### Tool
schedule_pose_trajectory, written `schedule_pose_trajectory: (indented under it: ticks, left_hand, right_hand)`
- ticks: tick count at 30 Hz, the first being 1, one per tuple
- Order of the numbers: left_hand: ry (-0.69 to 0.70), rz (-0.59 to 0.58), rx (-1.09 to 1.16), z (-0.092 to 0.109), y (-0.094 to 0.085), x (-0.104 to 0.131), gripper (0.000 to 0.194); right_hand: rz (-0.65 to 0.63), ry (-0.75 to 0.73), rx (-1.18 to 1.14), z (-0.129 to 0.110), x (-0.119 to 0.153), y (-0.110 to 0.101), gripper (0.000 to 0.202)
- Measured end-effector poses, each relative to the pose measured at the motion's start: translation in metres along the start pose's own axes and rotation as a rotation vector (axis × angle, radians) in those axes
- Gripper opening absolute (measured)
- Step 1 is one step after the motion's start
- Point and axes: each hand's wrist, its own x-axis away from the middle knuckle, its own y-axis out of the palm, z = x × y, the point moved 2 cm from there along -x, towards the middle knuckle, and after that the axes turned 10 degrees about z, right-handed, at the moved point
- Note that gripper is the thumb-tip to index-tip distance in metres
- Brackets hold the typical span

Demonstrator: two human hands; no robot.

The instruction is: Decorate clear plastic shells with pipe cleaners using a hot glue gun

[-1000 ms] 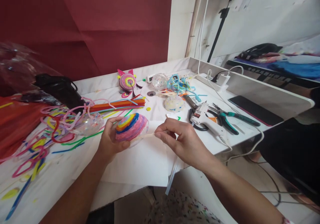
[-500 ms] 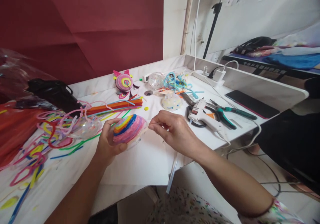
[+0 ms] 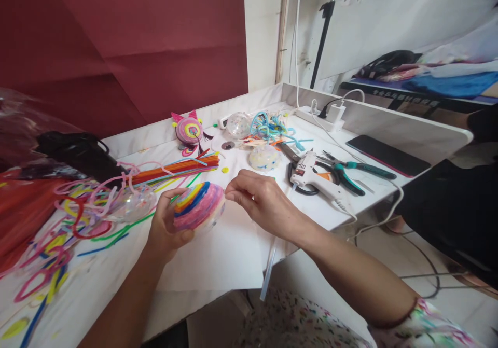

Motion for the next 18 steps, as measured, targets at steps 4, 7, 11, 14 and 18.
schedule_pose_trajectory:
  ticks: [4,7,11,14,18]
  left_hand:
    - [-0.014,-0.003,-0.006,0.0002,-0.0015,0.0005,0.072]
    - [-0.007,-0.008,-0.042,0.0009,-0.003,0.0007,0.075]
    - [0.032,0.003,-0.088,0.0024,-0.0051,-0.0006,0.078]
    - [0.056,-0.013,-0.152,0.0048,-0.0045,-0.0015,0.078]
    - [0.121,0.04,-0.19,0.0095,-0.0021,0.0005,0.078]
  right_hand:
    - [0.006,0.023,-0.016,-0.0004,0.0001,0.0006,0.013]
    - [0.028,0.088,-0.047,0.0004,0.0006,0.0008,0.011]
    - [0.041,0.191,-0.102,0.0015,0.0005,0.0003,0.011]
    - [0.022,0.233,-0.149,0.0019,0.0004,-0.0004,0.01]
    - [-0.004,0.266,-0.208,0.0042,0.0015,-0.0011,0.008]
